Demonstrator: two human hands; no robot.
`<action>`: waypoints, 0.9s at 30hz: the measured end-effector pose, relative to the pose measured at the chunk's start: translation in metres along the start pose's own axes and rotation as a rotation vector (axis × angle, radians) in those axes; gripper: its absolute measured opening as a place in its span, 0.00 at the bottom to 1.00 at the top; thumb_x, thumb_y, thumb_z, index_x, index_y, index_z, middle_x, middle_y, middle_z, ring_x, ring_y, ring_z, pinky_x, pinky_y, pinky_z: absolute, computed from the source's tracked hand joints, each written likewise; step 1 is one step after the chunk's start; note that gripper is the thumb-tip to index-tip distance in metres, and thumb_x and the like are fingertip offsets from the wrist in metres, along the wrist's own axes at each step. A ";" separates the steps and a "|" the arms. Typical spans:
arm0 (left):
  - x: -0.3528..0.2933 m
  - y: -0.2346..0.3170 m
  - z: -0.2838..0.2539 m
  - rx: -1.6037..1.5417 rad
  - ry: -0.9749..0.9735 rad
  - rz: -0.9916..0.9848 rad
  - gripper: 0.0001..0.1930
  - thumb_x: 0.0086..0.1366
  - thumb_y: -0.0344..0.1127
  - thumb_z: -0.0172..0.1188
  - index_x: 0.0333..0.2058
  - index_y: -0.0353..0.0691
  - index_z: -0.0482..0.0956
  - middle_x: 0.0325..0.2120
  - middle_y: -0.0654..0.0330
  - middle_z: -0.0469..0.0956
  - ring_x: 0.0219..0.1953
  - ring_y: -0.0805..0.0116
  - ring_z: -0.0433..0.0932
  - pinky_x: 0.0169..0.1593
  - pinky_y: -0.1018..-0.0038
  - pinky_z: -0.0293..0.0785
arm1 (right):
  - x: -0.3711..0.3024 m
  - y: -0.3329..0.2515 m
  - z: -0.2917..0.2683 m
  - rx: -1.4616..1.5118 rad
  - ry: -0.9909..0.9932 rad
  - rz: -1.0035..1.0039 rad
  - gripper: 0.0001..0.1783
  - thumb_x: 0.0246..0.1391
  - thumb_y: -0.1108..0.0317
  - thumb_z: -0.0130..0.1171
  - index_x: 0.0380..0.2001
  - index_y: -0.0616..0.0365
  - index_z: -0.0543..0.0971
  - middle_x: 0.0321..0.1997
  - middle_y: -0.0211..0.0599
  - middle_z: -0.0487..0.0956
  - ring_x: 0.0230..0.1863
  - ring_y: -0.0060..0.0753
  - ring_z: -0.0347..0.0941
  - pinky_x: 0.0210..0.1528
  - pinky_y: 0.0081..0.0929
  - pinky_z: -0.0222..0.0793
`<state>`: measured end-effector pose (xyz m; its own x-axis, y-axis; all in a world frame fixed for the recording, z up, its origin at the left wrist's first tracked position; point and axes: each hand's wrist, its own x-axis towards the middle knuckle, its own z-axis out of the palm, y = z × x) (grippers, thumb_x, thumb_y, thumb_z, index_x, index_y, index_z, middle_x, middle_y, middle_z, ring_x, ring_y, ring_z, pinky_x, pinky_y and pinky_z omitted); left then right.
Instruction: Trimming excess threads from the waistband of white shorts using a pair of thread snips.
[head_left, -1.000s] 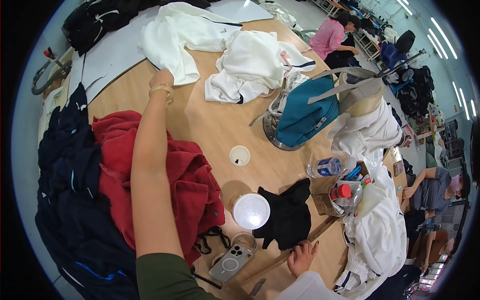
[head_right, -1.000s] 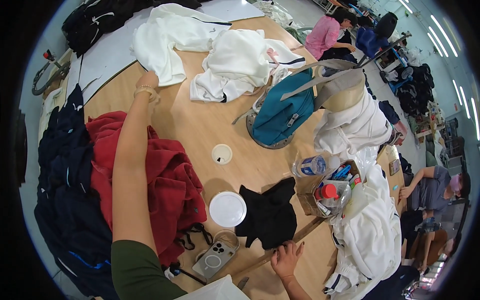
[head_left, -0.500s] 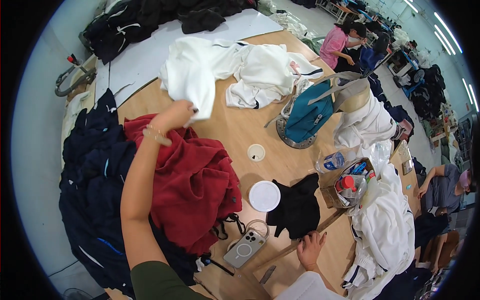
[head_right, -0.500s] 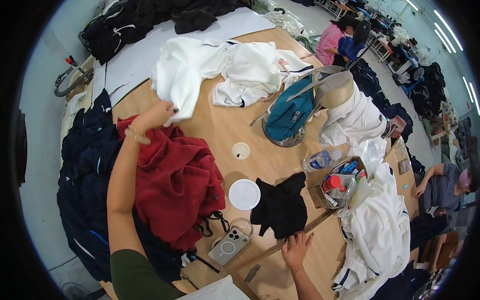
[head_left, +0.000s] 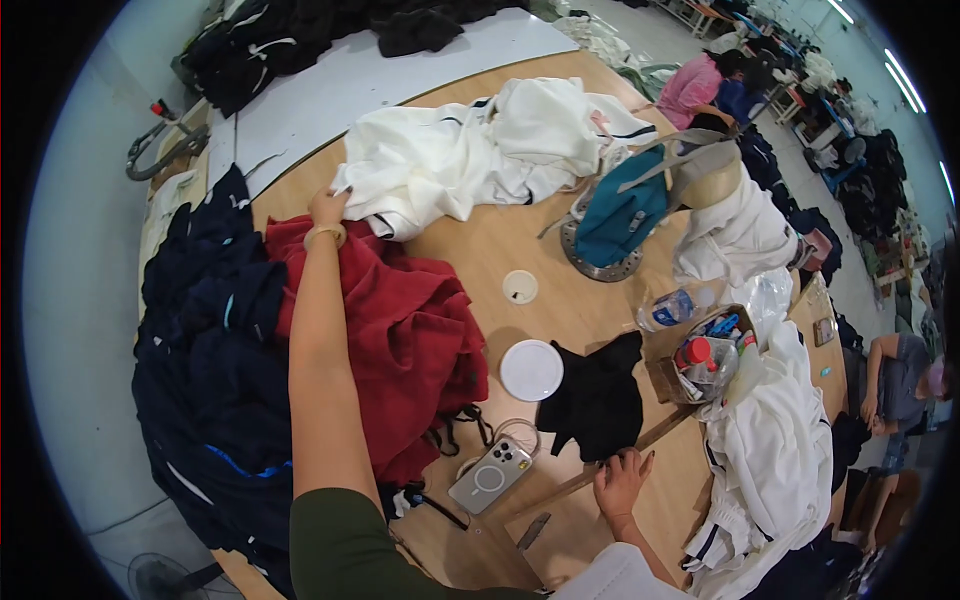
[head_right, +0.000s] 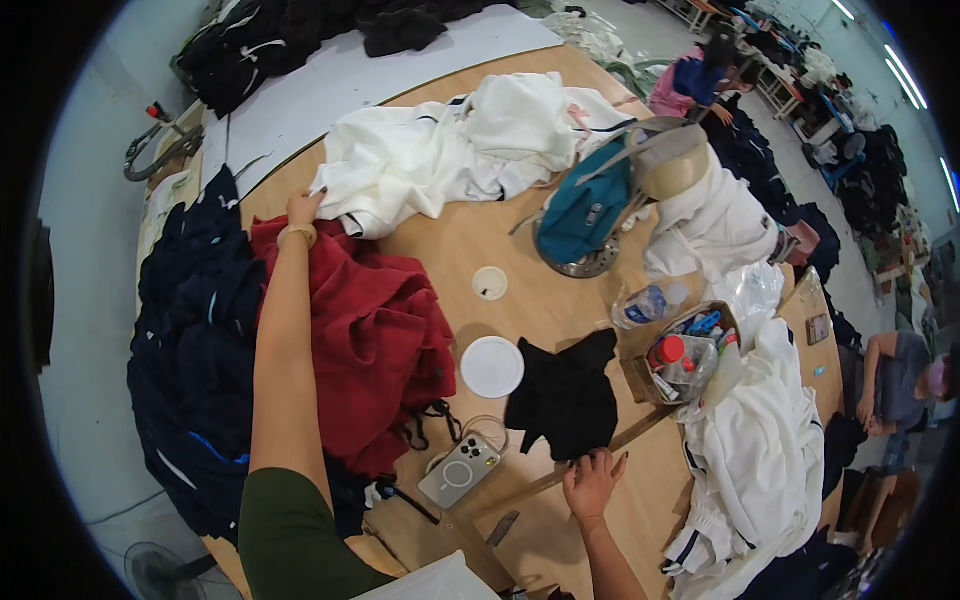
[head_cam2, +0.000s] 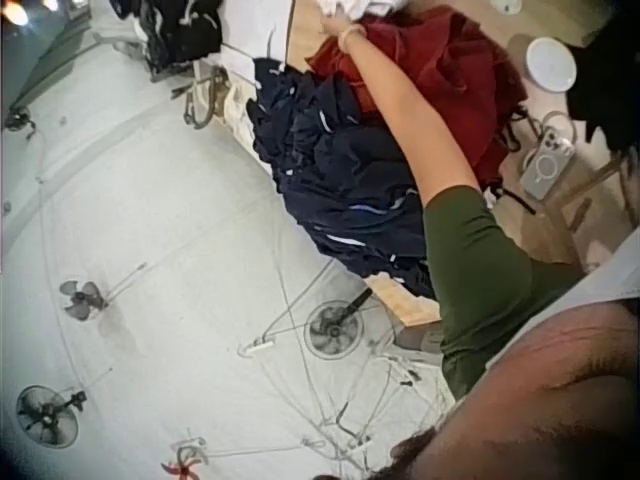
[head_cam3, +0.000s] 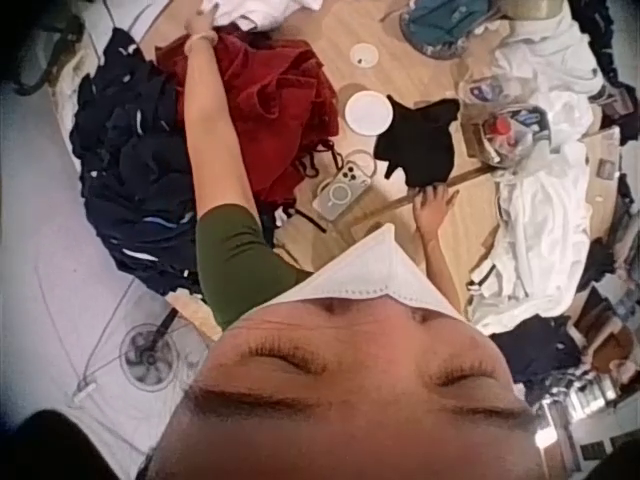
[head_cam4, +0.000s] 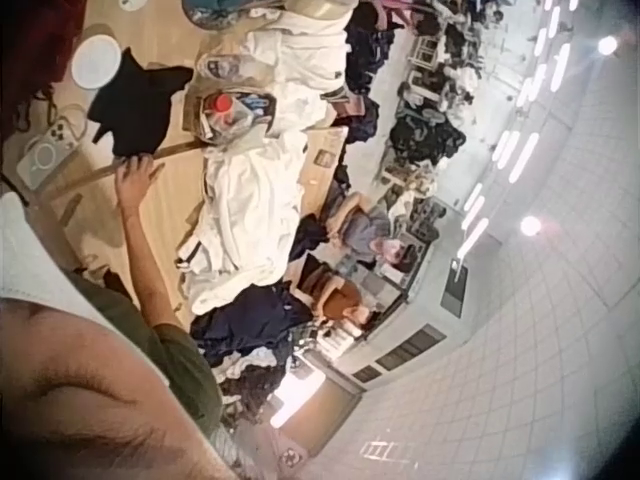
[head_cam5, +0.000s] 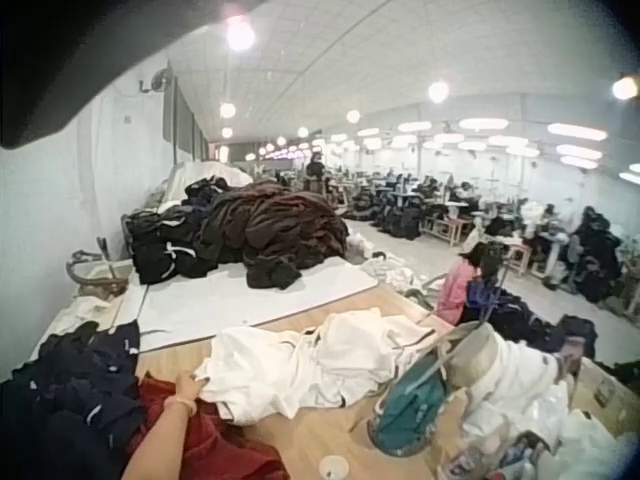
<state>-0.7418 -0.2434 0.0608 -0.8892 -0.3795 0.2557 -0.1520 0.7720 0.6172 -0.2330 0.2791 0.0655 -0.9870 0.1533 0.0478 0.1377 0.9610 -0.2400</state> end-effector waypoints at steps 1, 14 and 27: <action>0.009 -0.017 0.007 -0.058 -0.081 -0.125 0.28 0.48 0.49 0.70 0.31 0.22 0.80 0.25 0.46 0.81 0.29 0.56 0.81 0.38 0.66 0.74 | 0.001 0.001 0.000 0.017 -0.006 -0.018 0.09 0.42 0.65 0.55 0.26 0.59 0.74 0.39 0.41 0.70 0.53 0.44 0.64 0.69 0.61 0.35; 0.040 0.054 0.023 -0.580 -0.245 -0.407 0.31 0.44 0.45 0.67 0.44 0.28 0.78 0.35 0.52 0.80 0.34 0.57 0.79 0.38 0.67 0.75 | 0.003 0.004 -0.001 0.045 -0.046 0.002 0.09 0.42 0.64 0.56 0.26 0.57 0.74 0.40 0.40 0.71 0.54 0.43 0.65 0.69 0.61 0.35; 0.084 0.328 -0.015 -1.791 -0.614 0.308 0.19 0.63 0.41 0.57 0.53 0.46 0.74 0.56 0.58 0.69 0.60 0.61 0.64 0.61 0.59 0.60 | -0.003 0.006 0.003 0.040 -0.064 -0.009 0.10 0.40 0.64 0.58 0.25 0.57 0.74 0.40 0.40 0.71 0.54 0.44 0.65 0.68 0.61 0.35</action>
<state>-0.8602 -0.0297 0.2965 -0.8631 0.1629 0.4780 0.2175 -0.7344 0.6429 -0.2297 0.2842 0.0614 -0.9916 0.1288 -0.0121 0.1271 0.9521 -0.2780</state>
